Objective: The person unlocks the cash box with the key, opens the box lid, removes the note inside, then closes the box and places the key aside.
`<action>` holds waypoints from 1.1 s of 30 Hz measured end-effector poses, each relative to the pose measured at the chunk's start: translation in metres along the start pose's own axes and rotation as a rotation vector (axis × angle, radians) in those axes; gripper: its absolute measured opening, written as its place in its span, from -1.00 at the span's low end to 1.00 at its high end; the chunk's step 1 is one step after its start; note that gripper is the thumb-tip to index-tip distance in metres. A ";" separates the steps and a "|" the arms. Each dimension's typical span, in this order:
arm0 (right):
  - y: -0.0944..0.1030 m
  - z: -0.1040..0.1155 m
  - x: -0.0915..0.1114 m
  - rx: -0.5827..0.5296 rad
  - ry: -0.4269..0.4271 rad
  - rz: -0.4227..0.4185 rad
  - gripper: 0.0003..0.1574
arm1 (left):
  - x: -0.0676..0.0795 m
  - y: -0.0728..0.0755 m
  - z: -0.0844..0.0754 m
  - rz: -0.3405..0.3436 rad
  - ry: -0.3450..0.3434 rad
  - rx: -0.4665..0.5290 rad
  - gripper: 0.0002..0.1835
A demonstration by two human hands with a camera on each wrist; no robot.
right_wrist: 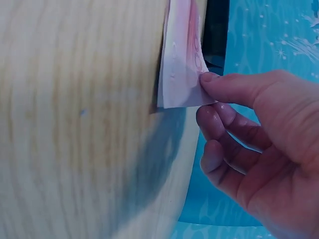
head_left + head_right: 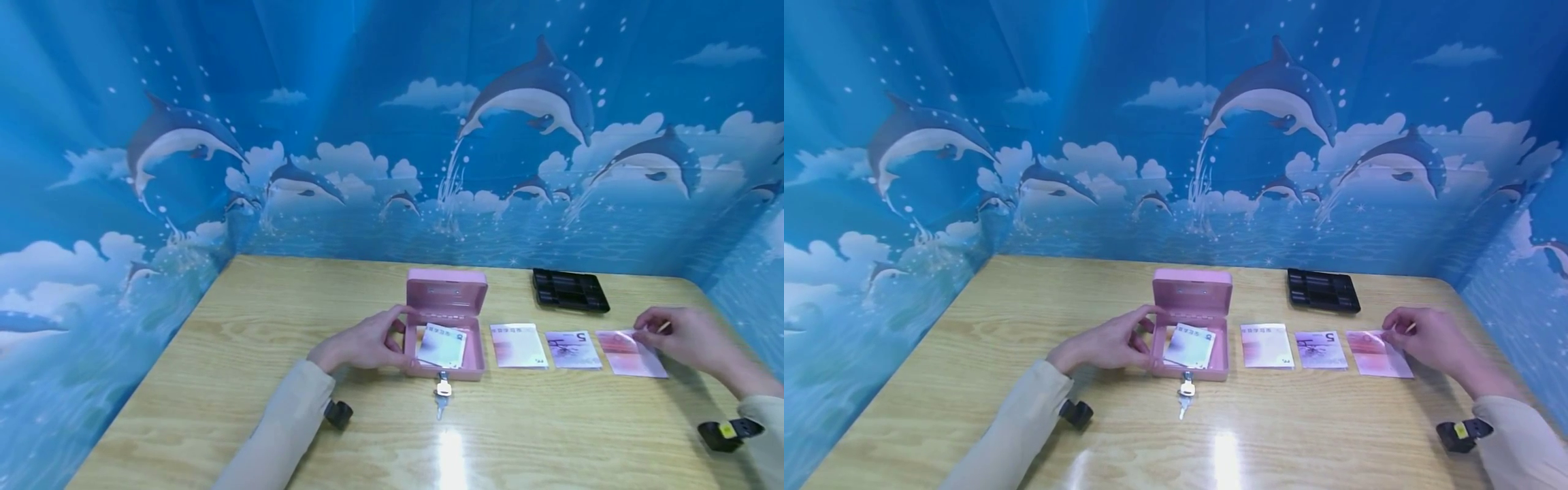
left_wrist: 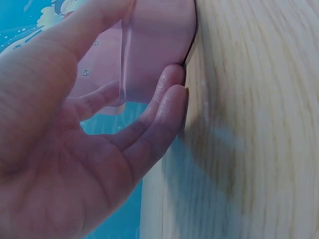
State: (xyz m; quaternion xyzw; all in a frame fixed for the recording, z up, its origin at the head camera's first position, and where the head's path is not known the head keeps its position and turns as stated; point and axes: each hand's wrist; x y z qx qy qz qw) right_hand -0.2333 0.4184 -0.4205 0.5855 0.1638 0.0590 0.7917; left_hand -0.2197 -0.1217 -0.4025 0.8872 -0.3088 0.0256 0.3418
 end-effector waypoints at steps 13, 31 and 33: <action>0.001 -0.003 -0.002 0.014 -0.044 0.066 -0.91 | 0.001 -0.001 -0.003 -0.004 0.002 0.020 -0.08; 0.004 0.000 0.000 0.040 -0.035 0.015 -0.92 | 0.000 0.000 -0.003 -0.006 -0.005 -0.004 -0.07; 0.007 0.004 -0.001 0.025 -0.070 0.038 -0.87 | 0.000 0.000 -0.003 -0.006 -0.003 -0.008 -0.06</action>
Point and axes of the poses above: each hand's wrist, its own x-axis away from the middle knuckle, its own y-axis out of the back of the hand, z = x × y
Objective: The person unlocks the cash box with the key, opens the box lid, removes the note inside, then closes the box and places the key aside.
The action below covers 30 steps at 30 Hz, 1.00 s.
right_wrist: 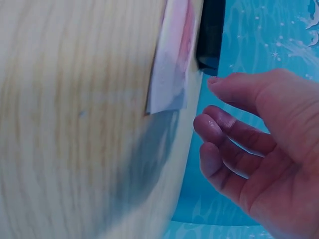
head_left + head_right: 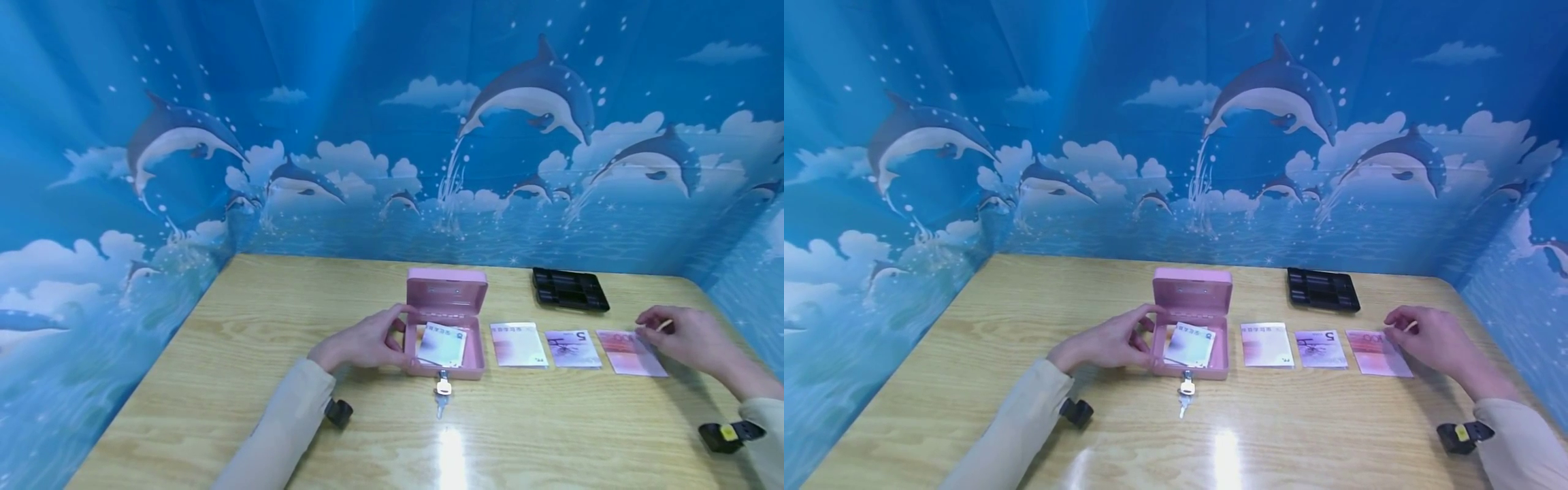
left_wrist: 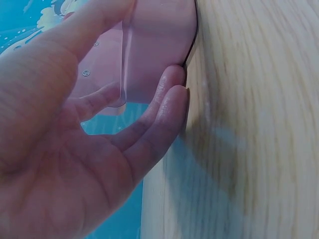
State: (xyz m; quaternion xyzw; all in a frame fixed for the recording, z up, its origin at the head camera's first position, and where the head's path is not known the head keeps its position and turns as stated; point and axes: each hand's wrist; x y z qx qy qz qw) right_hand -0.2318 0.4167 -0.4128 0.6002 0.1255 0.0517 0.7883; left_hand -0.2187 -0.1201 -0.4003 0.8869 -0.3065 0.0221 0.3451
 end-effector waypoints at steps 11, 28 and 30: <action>0.008 0.028 0.005 -0.071 -0.088 0.027 -0.55 | 0.000 0.000 0.000 -0.006 0.004 -0.005 -0.04; 0.009 0.079 0.014 -0.411 -0.097 0.067 -0.38 | 0.000 -0.001 0.000 -0.007 0.004 0.013 -0.10; 0.009 0.085 0.014 -0.405 -0.081 0.065 -0.41 | 0.000 -0.001 0.000 -0.008 0.005 0.014 -0.10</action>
Point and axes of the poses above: each hand's wrist, its own x-axis away from the middle knuckle, its own y-axis out of the back of the hand, z = x × y
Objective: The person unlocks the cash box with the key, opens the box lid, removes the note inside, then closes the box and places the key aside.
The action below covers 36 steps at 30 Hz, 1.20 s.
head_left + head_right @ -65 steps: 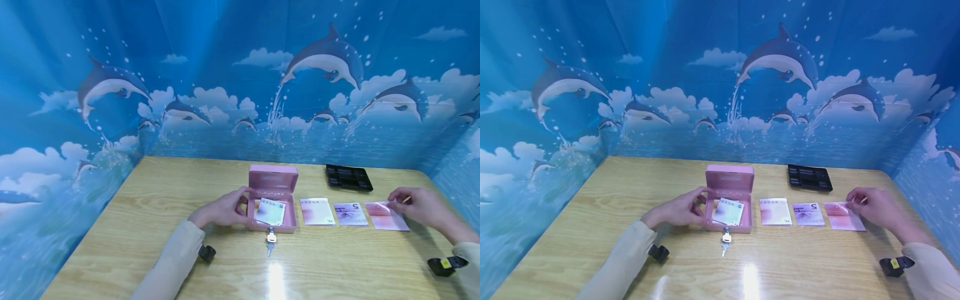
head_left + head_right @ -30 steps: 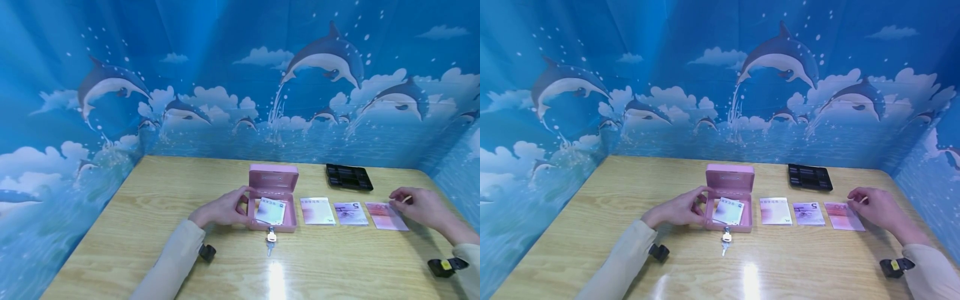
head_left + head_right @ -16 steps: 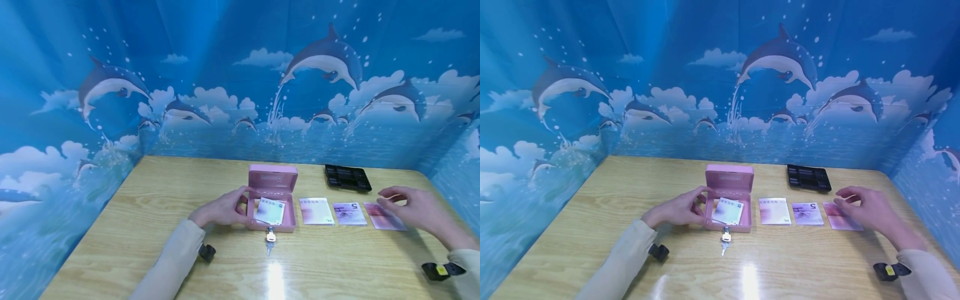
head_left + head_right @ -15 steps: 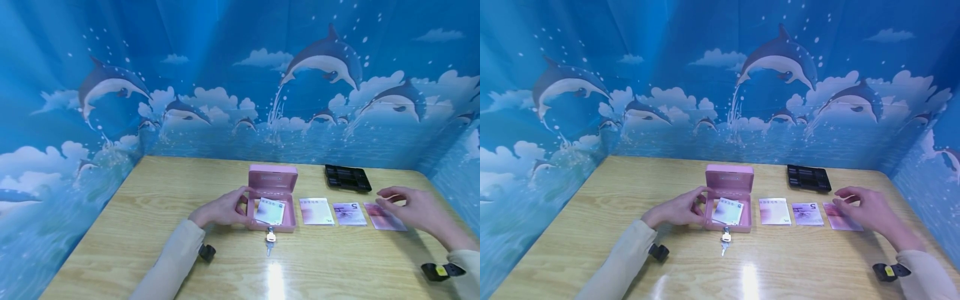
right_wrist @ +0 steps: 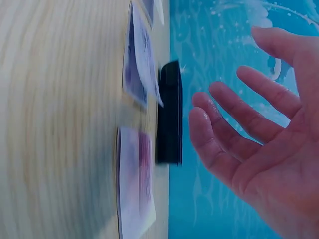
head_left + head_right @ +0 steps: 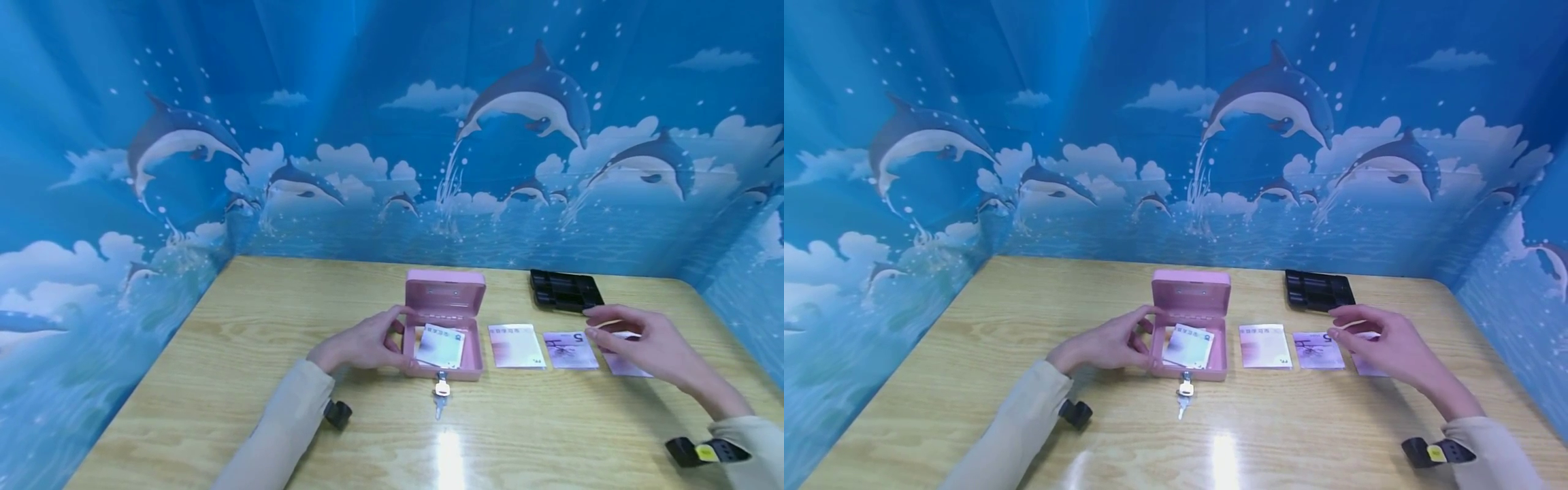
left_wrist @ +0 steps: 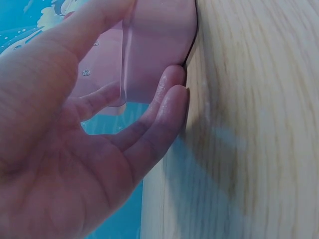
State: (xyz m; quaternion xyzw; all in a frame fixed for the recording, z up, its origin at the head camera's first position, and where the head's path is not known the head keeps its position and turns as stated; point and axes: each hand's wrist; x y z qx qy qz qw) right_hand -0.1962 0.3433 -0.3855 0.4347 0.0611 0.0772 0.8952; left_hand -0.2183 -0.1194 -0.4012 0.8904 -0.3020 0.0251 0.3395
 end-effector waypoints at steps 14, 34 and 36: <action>-0.021 0.026 -0.003 -0.027 0.069 0.021 -0.50 | 0.001 0.000 -0.001 0.014 -0.017 0.050 -0.13; -0.049 0.059 -0.007 -0.179 0.173 0.075 -0.59 | -0.001 0.001 -0.002 0.002 0.011 -0.020 -0.06; -0.051 0.062 -0.007 -0.189 0.167 0.091 -0.58 | -0.001 0.001 -0.001 -0.001 0.001 -0.038 -0.05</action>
Point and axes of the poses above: each hand's wrist, its own x-axis away from the middle knuckle, its own y-axis out of the back of the hand, z = x × y
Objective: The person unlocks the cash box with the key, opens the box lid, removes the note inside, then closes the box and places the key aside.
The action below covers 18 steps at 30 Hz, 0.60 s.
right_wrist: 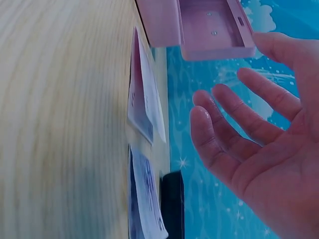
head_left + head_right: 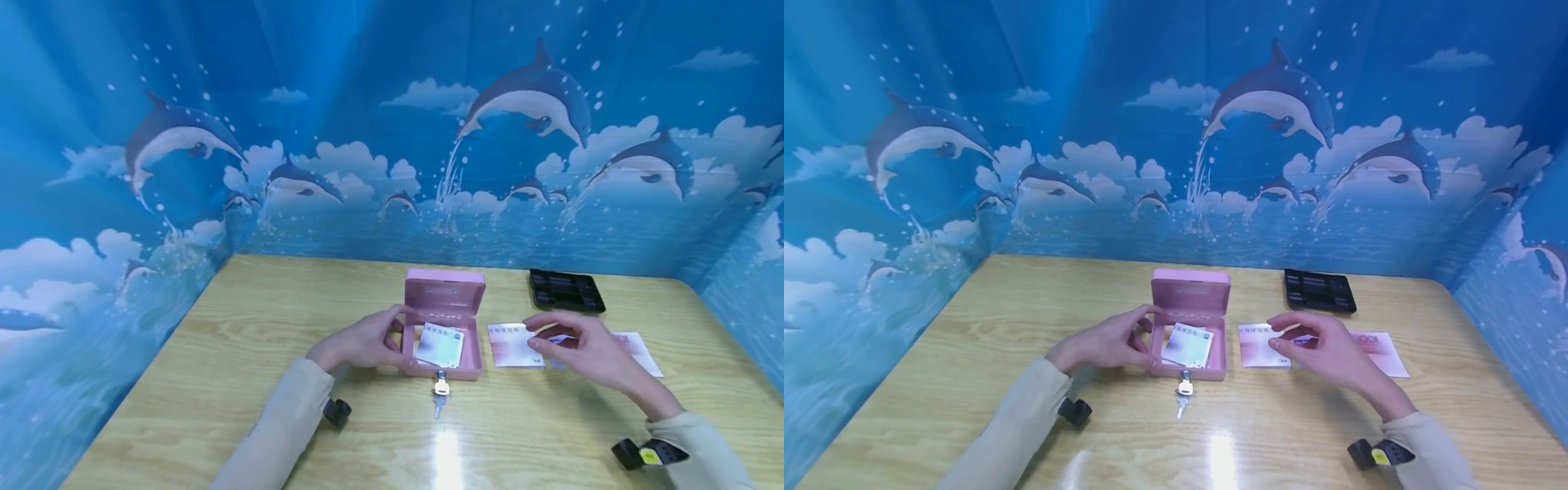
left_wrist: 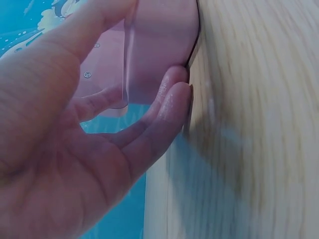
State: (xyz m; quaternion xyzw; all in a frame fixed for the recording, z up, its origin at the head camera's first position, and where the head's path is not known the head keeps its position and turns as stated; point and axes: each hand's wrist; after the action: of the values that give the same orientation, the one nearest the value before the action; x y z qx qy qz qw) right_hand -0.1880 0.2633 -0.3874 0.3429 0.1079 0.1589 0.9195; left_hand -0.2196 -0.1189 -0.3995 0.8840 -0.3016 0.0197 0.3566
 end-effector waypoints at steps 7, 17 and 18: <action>-0.010 0.007 -0.006 -0.045 0.011 0.032 -0.59 | 0.000 0.000 0.001 0.006 -0.048 -0.004 -0.07; -0.024 0.014 -0.012 -0.072 0.048 0.068 -0.61 | 0.001 0.000 0.001 0.010 -0.034 -0.009 -0.06; -0.026 0.014 -0.013 -0.072 0.052 0.073 -0.61 | 0.001 0.000 0.001 0.011 -0.032 -0.007 -0.06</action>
State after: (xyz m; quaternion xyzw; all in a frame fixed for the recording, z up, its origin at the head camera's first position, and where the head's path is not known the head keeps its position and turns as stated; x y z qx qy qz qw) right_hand -0.1900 0.2317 -0.3930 0.3090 0.1135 0.2049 0.9218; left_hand -0.2191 -0.1198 -0.4001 0.8814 -0.3119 0.0065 0.3548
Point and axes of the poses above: each hand's wrist, its own x-axis away from the middle knuckle, its own y-axis out of the back of the hand, z = x × y
